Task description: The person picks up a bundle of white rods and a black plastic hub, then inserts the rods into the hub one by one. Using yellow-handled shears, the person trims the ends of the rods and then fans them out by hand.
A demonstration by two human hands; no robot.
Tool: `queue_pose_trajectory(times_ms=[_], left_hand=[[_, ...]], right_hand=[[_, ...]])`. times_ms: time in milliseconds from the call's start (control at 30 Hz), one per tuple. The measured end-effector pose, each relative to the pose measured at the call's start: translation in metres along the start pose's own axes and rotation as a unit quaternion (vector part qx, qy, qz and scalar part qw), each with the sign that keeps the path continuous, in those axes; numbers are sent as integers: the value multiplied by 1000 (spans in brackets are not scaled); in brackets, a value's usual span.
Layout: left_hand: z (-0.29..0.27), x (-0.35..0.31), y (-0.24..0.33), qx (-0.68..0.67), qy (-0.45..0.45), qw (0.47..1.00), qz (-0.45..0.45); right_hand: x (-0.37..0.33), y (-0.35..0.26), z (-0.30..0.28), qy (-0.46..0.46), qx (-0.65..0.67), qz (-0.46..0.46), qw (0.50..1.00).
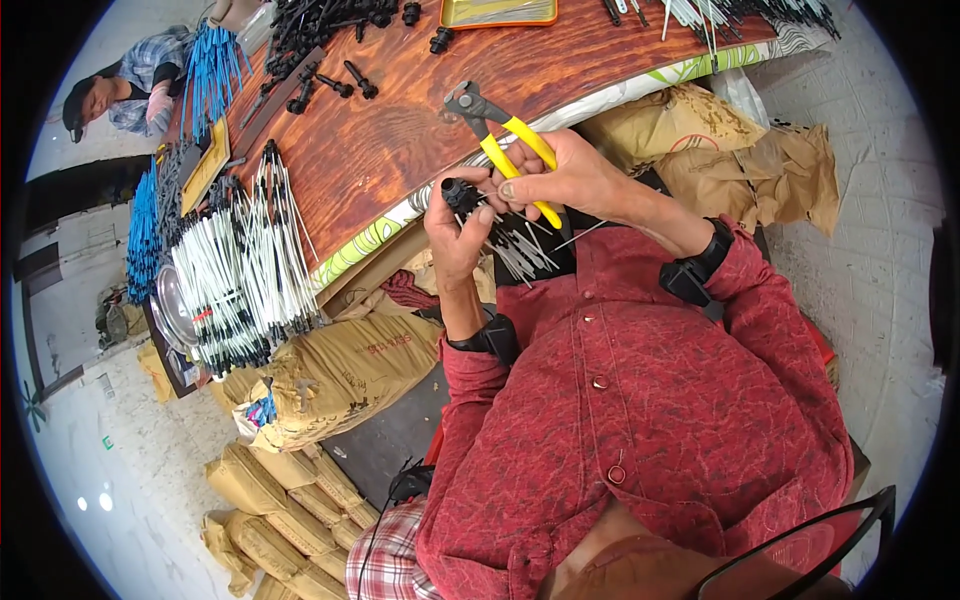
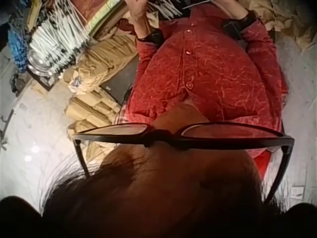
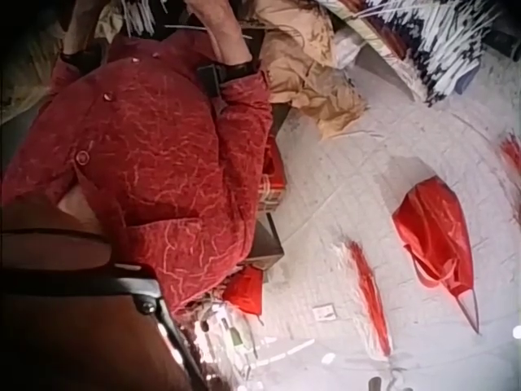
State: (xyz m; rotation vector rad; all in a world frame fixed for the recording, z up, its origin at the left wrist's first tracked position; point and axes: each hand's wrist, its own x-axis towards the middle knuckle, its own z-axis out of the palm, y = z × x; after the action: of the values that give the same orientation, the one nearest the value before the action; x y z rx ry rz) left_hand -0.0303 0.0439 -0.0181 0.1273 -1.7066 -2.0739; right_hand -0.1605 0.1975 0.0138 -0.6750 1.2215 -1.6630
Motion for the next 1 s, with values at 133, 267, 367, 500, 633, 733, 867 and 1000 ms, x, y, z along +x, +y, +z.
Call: queue_pose_trajectory(times_ms=[133, 267, 367, 500, 633, 733, 867, 1000], left_hand=[[2, 1, 3, -7, -11, 1000, -23], [0, 1, 1, -21, -23, 999, -26], [-2, 2, -2, -29, -32, 999, -26], [-4, 2, -7, -69, -52, 996, -18], [-5, 2, -8, -17, -28, 999, -26], [-4, 3, -6, -2, -29, 999, -12], [-3, 4, -3, -62, -47, 997, -6], [-6, 4, -6, -136, -28, 990, -5]], right_hand=[[-3, 2, 2, -7, -13, -3, 1000], [-4, 0, 5, 13, -2, -26, 1000], [-3, -1, 6, 16, -15, -26, 999], [-4, -5, 10, 32, -15, -19, 999], [-7, -3, 11, 17, -81, 13, 996], [-9, -9, 11, -8, -36, 23, 999], [-15, -26, 8, -4, -29, 3, 1000], [-24, -22, -20, -69, -237, -43, 968]])
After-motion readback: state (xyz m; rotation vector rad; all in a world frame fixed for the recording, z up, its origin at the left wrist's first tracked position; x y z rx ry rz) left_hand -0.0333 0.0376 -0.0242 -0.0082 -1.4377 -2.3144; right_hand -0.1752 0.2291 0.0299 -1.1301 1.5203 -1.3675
